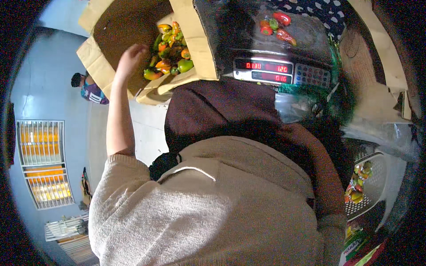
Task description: The person packs chili peppers into plastic bags, weighs them on a digital scale, and ties the bags shut with tape.
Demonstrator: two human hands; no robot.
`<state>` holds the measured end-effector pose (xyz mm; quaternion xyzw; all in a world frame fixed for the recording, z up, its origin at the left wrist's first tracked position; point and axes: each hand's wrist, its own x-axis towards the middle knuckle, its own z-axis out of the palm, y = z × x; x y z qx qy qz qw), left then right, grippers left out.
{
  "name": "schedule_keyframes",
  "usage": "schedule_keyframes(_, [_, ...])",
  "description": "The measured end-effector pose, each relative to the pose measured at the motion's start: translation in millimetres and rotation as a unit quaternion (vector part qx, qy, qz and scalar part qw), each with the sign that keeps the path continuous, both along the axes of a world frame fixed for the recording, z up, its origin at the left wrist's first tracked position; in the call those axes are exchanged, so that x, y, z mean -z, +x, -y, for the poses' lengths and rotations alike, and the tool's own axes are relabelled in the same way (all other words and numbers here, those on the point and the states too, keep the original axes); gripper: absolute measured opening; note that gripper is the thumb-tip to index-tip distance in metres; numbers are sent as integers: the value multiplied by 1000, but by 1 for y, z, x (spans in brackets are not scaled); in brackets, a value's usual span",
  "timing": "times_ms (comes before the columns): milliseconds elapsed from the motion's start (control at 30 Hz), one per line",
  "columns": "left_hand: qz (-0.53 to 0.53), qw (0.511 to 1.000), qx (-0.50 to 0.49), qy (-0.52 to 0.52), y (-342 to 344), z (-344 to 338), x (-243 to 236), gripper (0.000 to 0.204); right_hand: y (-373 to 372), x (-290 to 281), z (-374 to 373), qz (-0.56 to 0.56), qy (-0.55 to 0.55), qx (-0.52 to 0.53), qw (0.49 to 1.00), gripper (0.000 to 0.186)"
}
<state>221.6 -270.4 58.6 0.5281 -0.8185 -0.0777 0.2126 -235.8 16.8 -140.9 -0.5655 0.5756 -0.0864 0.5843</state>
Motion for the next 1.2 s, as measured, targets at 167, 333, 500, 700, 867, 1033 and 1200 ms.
schedule_keyframes(167, [116, 952, -91, 270, -23, -16, 34, 33, -6, 19, -5, 59, -25, 29, 997, 28])
schedule_keyframes(333, [139, 976, 30, 162, -40, -30, 73, 43, -5, 17, -5, 80, 17, 36, 996, 28])
schedule_keyframes(500, [-242, 916, -57, 314, -16, -25, 66, 25, -6, 21, -6, 59, 37, 49, 996, 27])
schedule_keyframes(700, [-570, 755, -6, 324, 13, -28, 27, 27, 9, -20, 0, 52, 41, 56, 996, 26])
schedule_keyframes(867, [-642, 681, 264, 234, -112, -96, -50, 32, -2, 2, -4, 18, 53, 57, 997, 27])
schedule_keyframes(1033, [-379, 840, 323, 215, -306, -142, 8, 34, -13, 14, -1, 22, -67, -8, 997, 27])
schedule_keyframes(1200, [-217, 952, 214, -42, -417, -92, 116, 28, -17, 27, -5, 65, -188, -58, 978, 27])
